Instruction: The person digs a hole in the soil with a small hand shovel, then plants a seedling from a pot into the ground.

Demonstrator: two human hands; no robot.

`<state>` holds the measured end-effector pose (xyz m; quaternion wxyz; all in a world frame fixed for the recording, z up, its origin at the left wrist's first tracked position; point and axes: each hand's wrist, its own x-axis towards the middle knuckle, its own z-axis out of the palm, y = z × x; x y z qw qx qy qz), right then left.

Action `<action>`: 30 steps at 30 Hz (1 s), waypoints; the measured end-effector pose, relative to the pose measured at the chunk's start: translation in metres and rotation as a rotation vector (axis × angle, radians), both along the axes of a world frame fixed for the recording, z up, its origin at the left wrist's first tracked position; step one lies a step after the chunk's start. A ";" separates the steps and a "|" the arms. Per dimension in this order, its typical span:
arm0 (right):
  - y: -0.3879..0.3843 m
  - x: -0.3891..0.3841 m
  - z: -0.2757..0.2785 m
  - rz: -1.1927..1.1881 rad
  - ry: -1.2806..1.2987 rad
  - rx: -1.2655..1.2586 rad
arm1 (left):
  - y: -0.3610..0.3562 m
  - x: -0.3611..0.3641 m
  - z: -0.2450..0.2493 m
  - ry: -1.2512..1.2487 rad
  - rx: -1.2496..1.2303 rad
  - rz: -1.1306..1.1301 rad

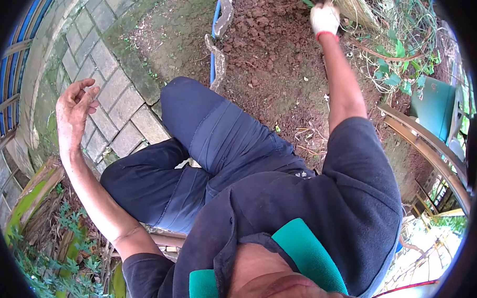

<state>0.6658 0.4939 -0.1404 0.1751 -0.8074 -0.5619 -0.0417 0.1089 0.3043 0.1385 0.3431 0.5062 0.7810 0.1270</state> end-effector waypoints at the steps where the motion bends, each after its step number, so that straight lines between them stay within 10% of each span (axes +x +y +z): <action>1: -0.023 -0.012 0.011 -0.009 0.135 0.048 | 0.000 -0.001 0.000 -0.003 -0.001 -0.003; 5: -0.085 -0.038 0.019 0.222 -0.032 0.280 | 0.005 0.002 -0.003 0.012 0.009 0.008; 17: -0.040 -0.057 0.014 0.281 -0.236 -0.249 | 0.004 0.010 -0.004 0.000 -0.031 -0.016; 23: -0.033 -0.049 0.017 0.081 0.066 -0.203 | 0.007 0.002 -0.008 -0.026 -0.015 -0.018; 30: -0.104 -0.023 0.000 0.264 -0.244 0.096 | 0.001 -0.001 -0.006 0.028 -0.050 -0.026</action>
